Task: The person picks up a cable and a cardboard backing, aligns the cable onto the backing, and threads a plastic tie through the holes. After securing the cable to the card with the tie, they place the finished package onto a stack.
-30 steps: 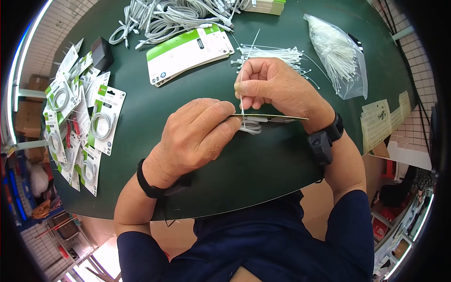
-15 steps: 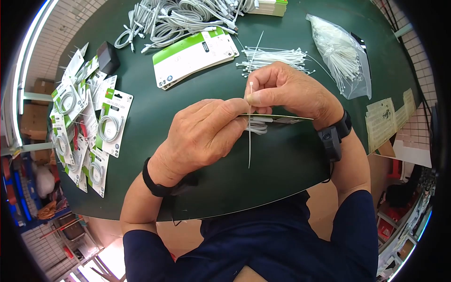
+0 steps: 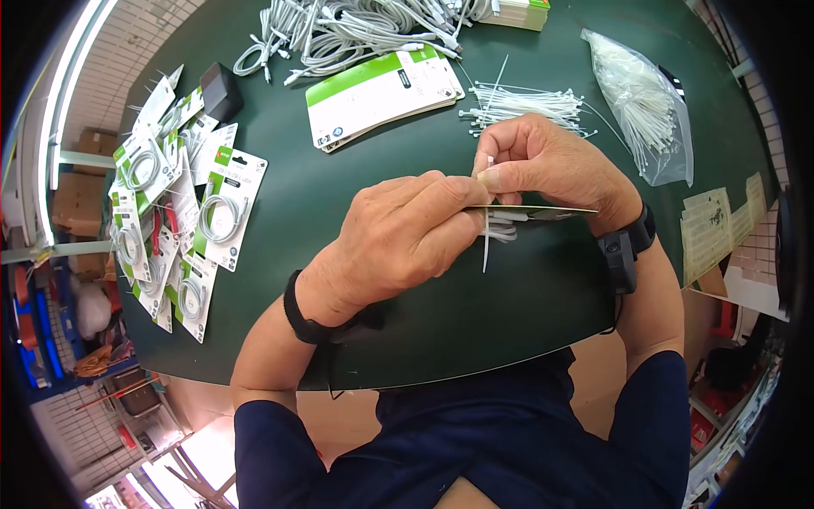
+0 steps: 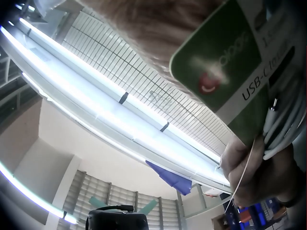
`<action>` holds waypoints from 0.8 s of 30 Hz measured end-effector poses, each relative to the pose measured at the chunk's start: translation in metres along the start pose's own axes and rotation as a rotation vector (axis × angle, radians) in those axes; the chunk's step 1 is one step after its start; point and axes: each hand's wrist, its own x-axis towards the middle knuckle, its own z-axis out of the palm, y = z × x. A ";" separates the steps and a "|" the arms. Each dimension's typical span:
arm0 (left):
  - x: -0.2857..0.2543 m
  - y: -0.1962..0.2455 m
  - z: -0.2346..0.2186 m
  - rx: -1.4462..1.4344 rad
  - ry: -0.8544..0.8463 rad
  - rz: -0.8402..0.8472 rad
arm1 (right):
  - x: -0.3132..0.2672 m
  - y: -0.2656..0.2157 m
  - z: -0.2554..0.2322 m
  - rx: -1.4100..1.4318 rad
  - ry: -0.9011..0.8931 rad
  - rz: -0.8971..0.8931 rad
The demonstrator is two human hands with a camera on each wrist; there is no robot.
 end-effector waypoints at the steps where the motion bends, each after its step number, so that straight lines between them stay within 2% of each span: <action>1: 0.001 0.000 0.000 -0.001 0.007 -0.002 | 0.001 0.000 -0.001 -0.021 -0.018 -0.002; 6: 0.002 -0.001 -0.003 -0.084 0.048 -0.185 | -0.002 -0.006 -0.001 -0.072 0.070 0.023; 8: -0.001 -0.002 -0.004 -0.150 0.028 -0.330 | -0.007 -0.013 -0.009 -0.057 0.304 -0.081; 9: -0.003 -0.003 -0.004 -0.152 0.053 -0.341 | -0.007 -0.017 -0.011 -0.054 0.416 -0.137; 10: -0.004 -0.004 -0.004 -0.214 0.048 -0.427 | -0.008 -0.019 -0.011 -0.075 0.403 -0.124; 12: -0.007 -0.007 -0.005 -0.341 0.037 -0.595 | -0.013 -0.020 -0.002 -0.299 0.384 -0.427; 13: -0.007 -0.008 -0.005 -0.342 0.060 -0.604 | -0.015 -0.020 0.002 -0.406 0.367 -0.583; 14: -0.008 -0.009 -0.005 -0.335 0.062 -0.613 | -0.014 -0.021 0.008 -0.420 0.350 -0.577; 17: -0.010 -0.012 -0.004 -0.325 0.063 -0.634 | -0.004 -0.016 0.032 -1.044 0.346 -0.791; 21: -0.013 -0.013 -0.002 -0.294 0.069 -0.638 | 0.004 -0.006 0.035 -1.049 0.412 -0.778; 24: -0.011 -0.012 -0.001 -0.269 0.138 -0.625 | 0.007 -0.004 0.036 -1.053 0.462 -0.804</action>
